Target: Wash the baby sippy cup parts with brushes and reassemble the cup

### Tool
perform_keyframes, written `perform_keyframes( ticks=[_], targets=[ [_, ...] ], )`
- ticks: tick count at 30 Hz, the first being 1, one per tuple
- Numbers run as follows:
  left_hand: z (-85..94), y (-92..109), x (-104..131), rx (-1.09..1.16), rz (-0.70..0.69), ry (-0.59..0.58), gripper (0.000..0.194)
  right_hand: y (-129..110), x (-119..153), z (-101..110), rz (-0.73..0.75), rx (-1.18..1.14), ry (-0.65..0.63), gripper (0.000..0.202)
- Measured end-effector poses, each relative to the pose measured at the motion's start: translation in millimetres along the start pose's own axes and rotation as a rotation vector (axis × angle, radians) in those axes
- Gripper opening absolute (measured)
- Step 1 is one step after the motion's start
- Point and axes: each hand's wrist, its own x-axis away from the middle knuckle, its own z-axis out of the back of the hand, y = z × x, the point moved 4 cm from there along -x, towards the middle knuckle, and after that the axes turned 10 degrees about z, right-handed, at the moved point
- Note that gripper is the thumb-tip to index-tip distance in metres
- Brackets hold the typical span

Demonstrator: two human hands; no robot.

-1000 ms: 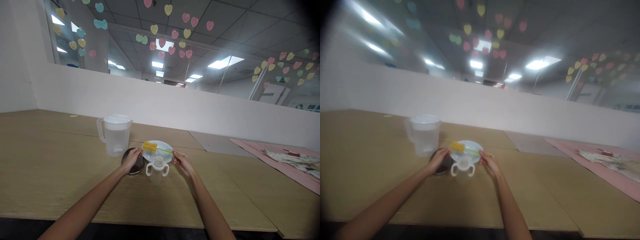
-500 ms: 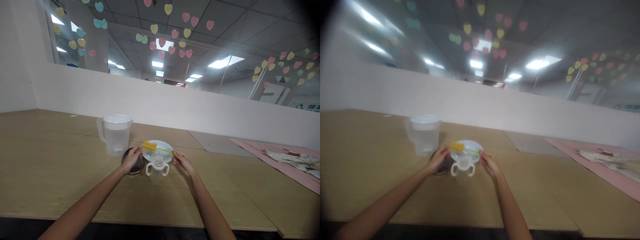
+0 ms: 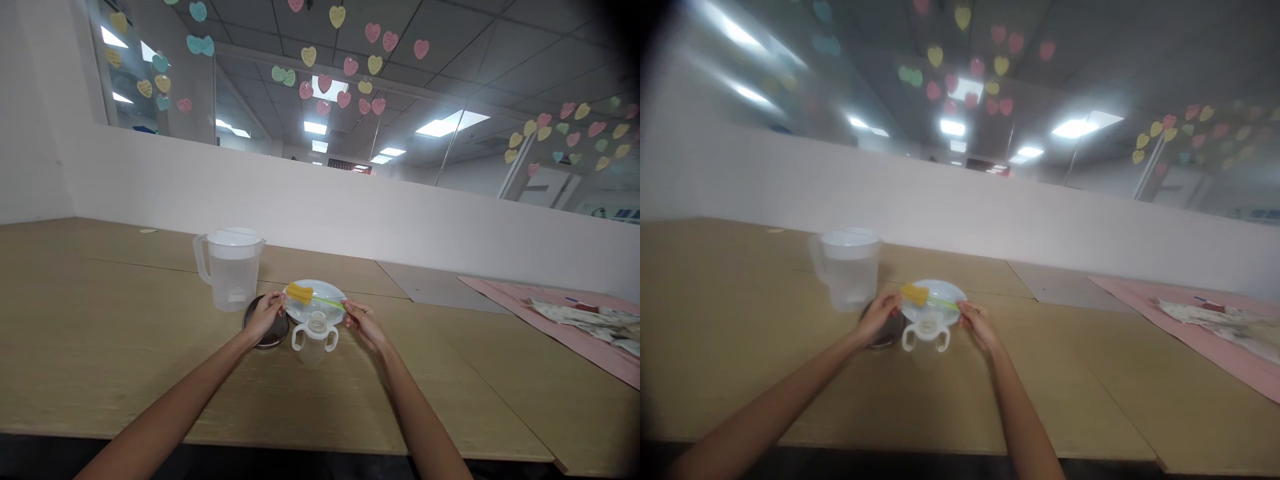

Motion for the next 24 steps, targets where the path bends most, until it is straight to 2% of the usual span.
perform_keyframes(
  ticks=[6, 12, 16, 21, 24],
  targets=[
    [-1.4, 2, 2, -0.091, 0.008, -0.058, 0.032, 3, -3, 4, 0.005, 0.034, 0.028, 0.031],
    [-3.8, -5, -1, -0.187, -0.063, -0.091, 0.040, 5, -2, 4, -0.012, 0.046, 0.053, 0.030],
    [-3.1, -3, 0, -0.261, -0.147, -0.073, 0.031, 3, -1, 4, -0.005, 0.017, 0.064, 0.029],
    [0.8, 6, 6, -0.453, -0.231, 0.052, 0.026, 2, -2, 5, -0.002, 0.020, 0.058, 0.029],
    [0.5, 11, 10, -0.537, -0.278, 0.065, 0.026, 3, -2, 5, 0.000, 0.012, 0.049, 0.029]
  ],
)
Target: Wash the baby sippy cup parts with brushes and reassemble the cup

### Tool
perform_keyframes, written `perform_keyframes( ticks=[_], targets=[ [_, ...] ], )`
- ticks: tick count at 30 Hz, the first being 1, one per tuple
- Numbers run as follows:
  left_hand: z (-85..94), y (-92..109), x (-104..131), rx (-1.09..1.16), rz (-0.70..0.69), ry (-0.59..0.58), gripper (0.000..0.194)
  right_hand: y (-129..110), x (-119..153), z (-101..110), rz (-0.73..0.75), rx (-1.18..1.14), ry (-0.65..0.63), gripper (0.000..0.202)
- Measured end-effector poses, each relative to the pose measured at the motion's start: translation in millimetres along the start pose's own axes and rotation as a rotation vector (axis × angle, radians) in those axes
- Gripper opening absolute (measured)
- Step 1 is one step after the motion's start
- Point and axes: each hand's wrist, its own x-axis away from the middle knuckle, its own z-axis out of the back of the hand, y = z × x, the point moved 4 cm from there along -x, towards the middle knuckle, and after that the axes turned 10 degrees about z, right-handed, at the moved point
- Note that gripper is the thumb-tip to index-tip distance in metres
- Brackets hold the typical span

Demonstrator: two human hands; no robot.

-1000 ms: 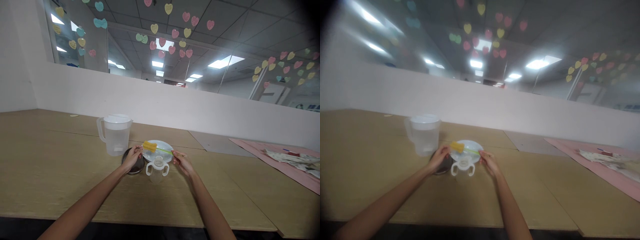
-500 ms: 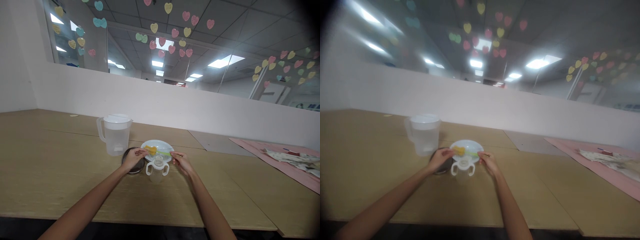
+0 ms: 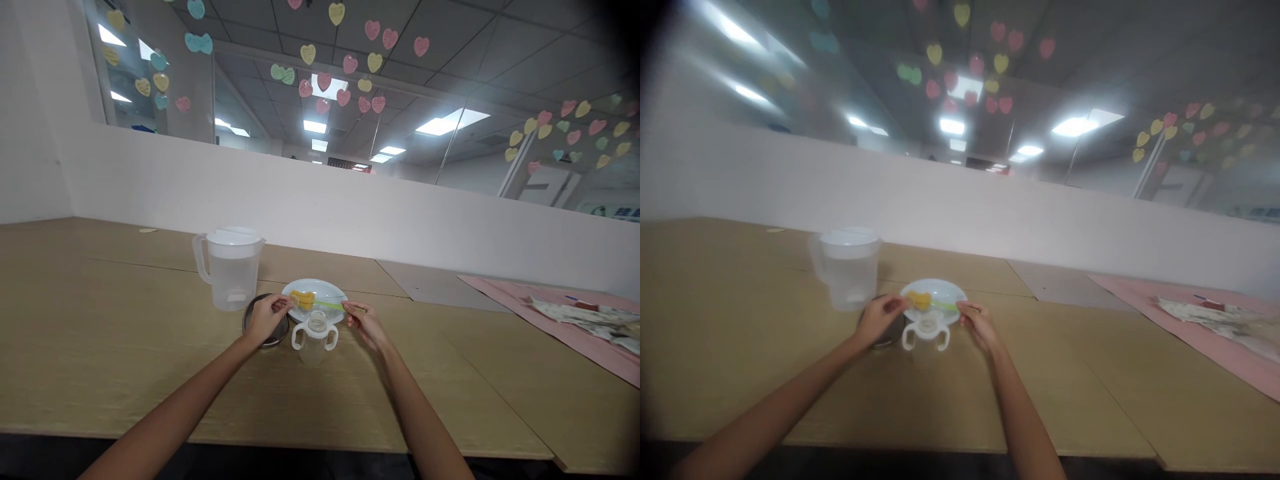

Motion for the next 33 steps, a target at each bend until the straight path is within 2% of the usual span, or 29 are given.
perform_keyframes(
  ticks=[5, 12, 21, 28, 33],
  targets=[
    [1.9, 5.1, 2.5, -0.095, -0.095, 0.009, 0.027, -1.2, 0.4, -0.3, -0.004, -0.018, 0.007, 0.029],
    [2.8, -1.8, -0.5, -0.185, 0.003, 0.028, 0.030, -1.1, -0.1, 2.4, -0.003, -0.019, 0.025, 0.029],
    [2.3, 2.8, 2.2, -0.369, -0.111, 0.066, 0.038, -0.2, -1.5, 4.3, -0.011, -0.042, 0.036, 0.030],
    [1.8, 4.1, 1.6, -0.381, -0.107, 0.069, 0.041, -0.7, -2.0, 5.1, -0.002, -0.067, 0.031, 0.028],
    [5.5, 5.9, 1.7, -0.279, -0.042, 0.086, 0.042, -2.0, -1.9, 5.2, 0.001, -0.098, 0.026, 0.025]
  ],
)
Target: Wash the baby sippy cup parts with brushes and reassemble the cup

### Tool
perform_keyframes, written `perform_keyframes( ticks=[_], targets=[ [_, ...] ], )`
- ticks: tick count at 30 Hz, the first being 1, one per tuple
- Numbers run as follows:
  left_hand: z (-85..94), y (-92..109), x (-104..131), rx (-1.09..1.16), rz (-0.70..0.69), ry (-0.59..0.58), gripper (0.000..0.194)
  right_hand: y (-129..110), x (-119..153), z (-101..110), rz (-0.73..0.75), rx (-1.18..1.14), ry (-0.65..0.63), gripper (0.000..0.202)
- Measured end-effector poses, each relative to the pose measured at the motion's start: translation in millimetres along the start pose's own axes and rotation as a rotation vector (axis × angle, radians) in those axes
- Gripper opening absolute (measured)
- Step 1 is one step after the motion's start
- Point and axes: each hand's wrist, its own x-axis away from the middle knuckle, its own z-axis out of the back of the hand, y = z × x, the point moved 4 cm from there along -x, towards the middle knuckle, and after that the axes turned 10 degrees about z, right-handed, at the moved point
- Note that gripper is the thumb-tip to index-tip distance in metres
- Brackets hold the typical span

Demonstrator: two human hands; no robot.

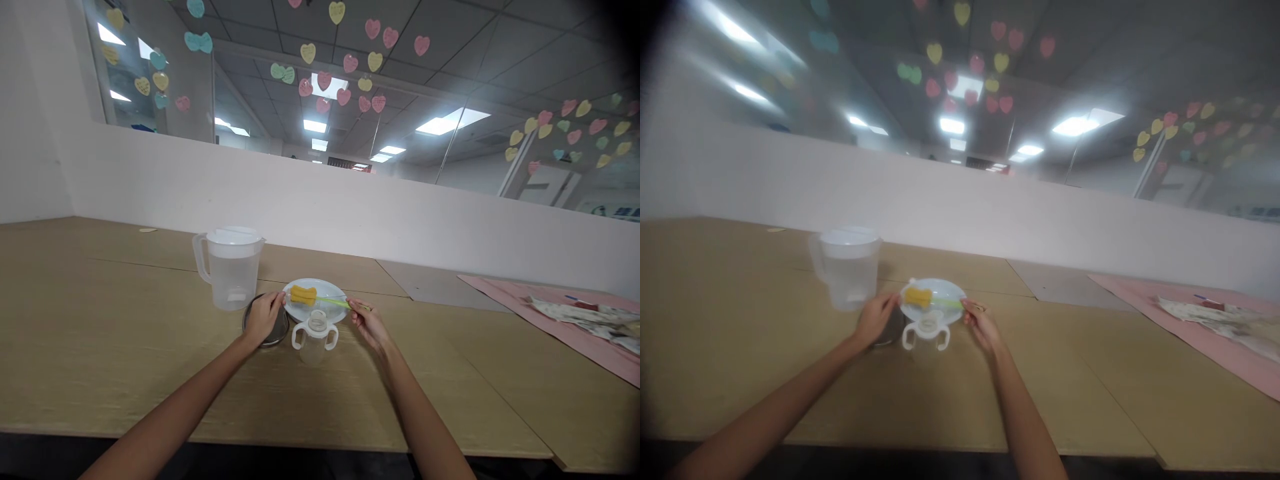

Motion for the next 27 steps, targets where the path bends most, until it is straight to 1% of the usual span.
perform_keyframes(
  ticks=[3, 7, 12, 14, 16, 18, 20, 24, 27],
  targets=[
    [4.5, 3, 0, 0.072, 0.023, 0.045, 0.041, -1, 0, 0, -0.005, -0.005, 0.005, 0.026],
    [16.3, 3, 0, 0.197, 0.083, 0.166, 0.038, -1, 0, 1, 0.016, -0.033, 0.005, 0.026],
    [27.3, -7, -3, 0.337, 0.182, 0.345, 0.037, -1, -2, 2, 0.037, -0.059, 0.004, 0.024],
    [26.5, -13, -7, 0.464, 0.225, 0.375, 0.037, 0, -3, 2, 0.033, -0.051, 0.000, 0.024],
    [22.7, -18, -10, 0.612, 0.280, 0.338, 0.038, 0, -3, 3, 0.028, -0.043, 0.002, 0.024],
    [19.8, -20, -12, 0.680, 0.328, 0.286, 0.039, 0, -4, 4, 0.031, -0.035, 0.013, 0.025],
    [20.3, -21, -12, 0.611, 0.355, 0.263, 0.040, 0, -4, 5, 0.040, -0.025, 0.029, 0.026],
    [21.4, -20, -10, 0.334, 0.358, 0.186, 0.038, 1, -5, 6, 0.038, -0.037, 0.036, 0.025],
    [18.8, -23, -11, 0.242, 0.371, 0.124, 0.035, 1, -5, 5, 0.034, -0.061, 0.041, 0.024]
  ],
)
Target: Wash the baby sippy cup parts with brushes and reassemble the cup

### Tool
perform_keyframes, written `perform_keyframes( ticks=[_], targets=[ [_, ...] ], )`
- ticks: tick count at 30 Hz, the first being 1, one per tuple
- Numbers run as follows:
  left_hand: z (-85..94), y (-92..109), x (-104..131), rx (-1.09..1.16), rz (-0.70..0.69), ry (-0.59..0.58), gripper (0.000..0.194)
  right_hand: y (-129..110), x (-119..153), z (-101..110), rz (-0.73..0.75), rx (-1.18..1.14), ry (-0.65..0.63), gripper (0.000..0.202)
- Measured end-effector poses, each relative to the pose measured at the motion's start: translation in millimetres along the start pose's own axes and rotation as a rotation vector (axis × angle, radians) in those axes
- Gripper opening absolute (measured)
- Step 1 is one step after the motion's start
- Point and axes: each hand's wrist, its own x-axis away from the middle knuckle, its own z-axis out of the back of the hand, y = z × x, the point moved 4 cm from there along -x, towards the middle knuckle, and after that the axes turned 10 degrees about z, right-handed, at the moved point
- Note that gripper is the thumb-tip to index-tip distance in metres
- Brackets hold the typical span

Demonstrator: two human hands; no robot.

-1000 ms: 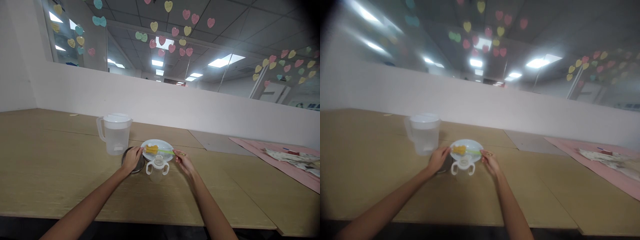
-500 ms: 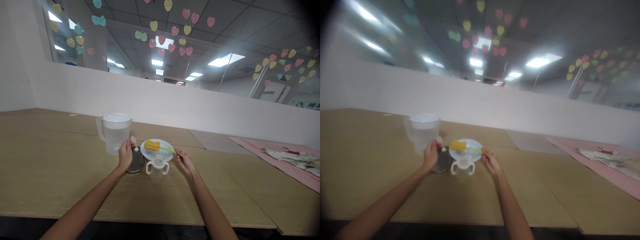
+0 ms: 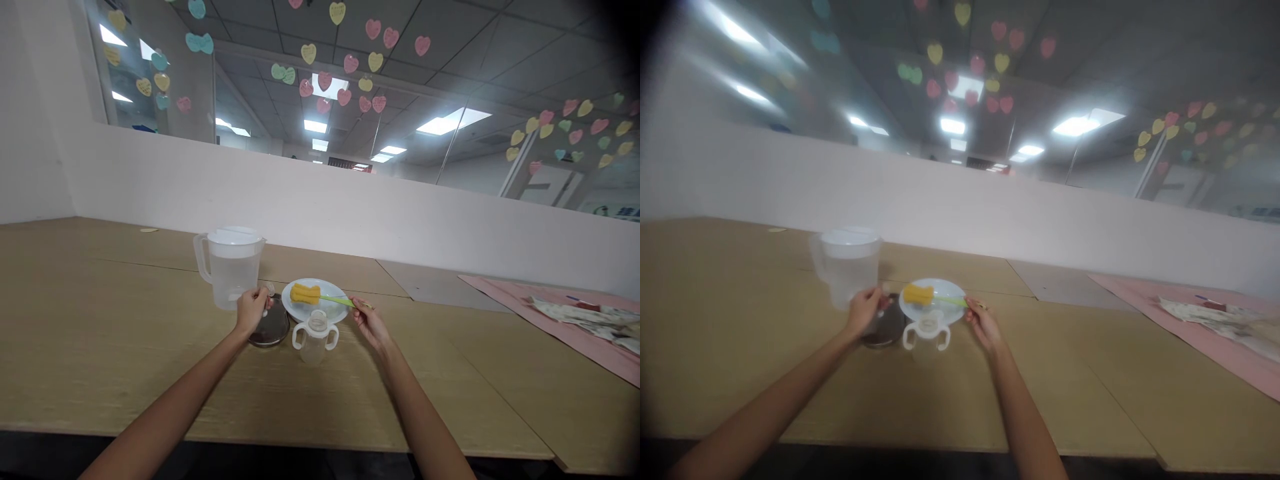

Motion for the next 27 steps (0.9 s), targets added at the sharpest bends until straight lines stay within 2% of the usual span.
perform_keyframes(
  ticks=[4, 8, 17, 22, 27],
  targets=[
    [-4.1, -5, -3, -0.119, -0.018, -0.036, 0.036, 0, 1, -1, 0.002, -0.024, 0.005, 0.024],
    [-8.1, -10, -8, -0.322, -0.110, -0.049, 0.036, 1, -1, 2, 0.012, -0.046, 0.030, 0.025],
    [-14.5, -18, -10, -0.712, -0.161, -0.075, 0.034, 2, -5, 10, 0.036, -0.081, 0.165, 0.022],
    [-15.1, -4, -1, -0.763, -0.271, -0.089, 0.032, 1, -8, 26, 0.114, -0.065, 0.382, 0.021],
    [-19.9, 28, 18, -0.599, -0.579, -0.078, 0.031, -4, -4, 30, 0.239, -0.016, 0.524, 0.024]
  ],
)
